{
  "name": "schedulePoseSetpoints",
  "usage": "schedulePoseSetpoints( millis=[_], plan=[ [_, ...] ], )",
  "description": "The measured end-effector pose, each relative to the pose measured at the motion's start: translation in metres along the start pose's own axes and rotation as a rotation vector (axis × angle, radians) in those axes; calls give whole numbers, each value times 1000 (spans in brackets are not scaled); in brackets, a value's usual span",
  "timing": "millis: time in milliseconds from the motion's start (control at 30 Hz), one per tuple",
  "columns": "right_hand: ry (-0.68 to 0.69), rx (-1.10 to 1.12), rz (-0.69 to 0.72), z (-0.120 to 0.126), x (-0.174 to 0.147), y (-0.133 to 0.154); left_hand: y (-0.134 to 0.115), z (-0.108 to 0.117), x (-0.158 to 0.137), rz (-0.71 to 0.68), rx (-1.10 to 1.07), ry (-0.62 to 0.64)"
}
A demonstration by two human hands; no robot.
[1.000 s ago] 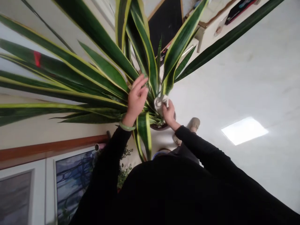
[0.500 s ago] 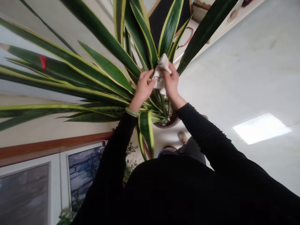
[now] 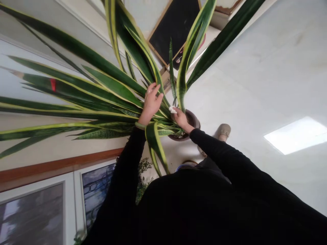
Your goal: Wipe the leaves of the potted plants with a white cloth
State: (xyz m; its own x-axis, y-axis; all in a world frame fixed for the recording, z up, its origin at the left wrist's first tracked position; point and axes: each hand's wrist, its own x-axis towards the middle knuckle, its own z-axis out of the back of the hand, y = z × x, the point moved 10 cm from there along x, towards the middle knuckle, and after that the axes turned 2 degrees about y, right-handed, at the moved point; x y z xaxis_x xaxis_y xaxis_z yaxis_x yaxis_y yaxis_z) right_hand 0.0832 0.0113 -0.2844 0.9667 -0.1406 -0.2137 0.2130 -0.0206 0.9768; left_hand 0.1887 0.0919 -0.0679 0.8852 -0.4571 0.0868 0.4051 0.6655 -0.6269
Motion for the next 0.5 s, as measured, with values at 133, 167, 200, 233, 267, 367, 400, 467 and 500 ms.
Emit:
schedulePoseSetpoints(
  millis=[133, 167, 200, 233, 267, 367, 400, 467, 500],
  plan=[
    [6, -16, -69, 6, -3, -25, 6, 3, -4, -16, 68, -20],
    [6, -19, -90, 7, -6, -31, 7, 3, -5, -17, 80, -21],
    [6, -24, -117, 8, -9, -38, 8, 3, -5, -17, 90, -19],
    [6, -29, -148, 9, -12, -46, 8, 4, -4, -14, 96, -16],
    [6, -33, -181, 9, -17, -53, 8, 4, -4, -10, 97, -13],
    [-7, -34, -259, 10, -30, -70, 1, 7, -6, 0, 59, -17],
    [-18, -27, -270, 10, -34, -71, -3, 8, -8, 1, 40, -24],
    [-45, -1, -262, 10, -38, -66, -10, 11, -15, -2, 9, -40],
    [-57, 18, -241, 9, -37, -60, -13, 12, -20, 3, -5, -47]
  ],
)
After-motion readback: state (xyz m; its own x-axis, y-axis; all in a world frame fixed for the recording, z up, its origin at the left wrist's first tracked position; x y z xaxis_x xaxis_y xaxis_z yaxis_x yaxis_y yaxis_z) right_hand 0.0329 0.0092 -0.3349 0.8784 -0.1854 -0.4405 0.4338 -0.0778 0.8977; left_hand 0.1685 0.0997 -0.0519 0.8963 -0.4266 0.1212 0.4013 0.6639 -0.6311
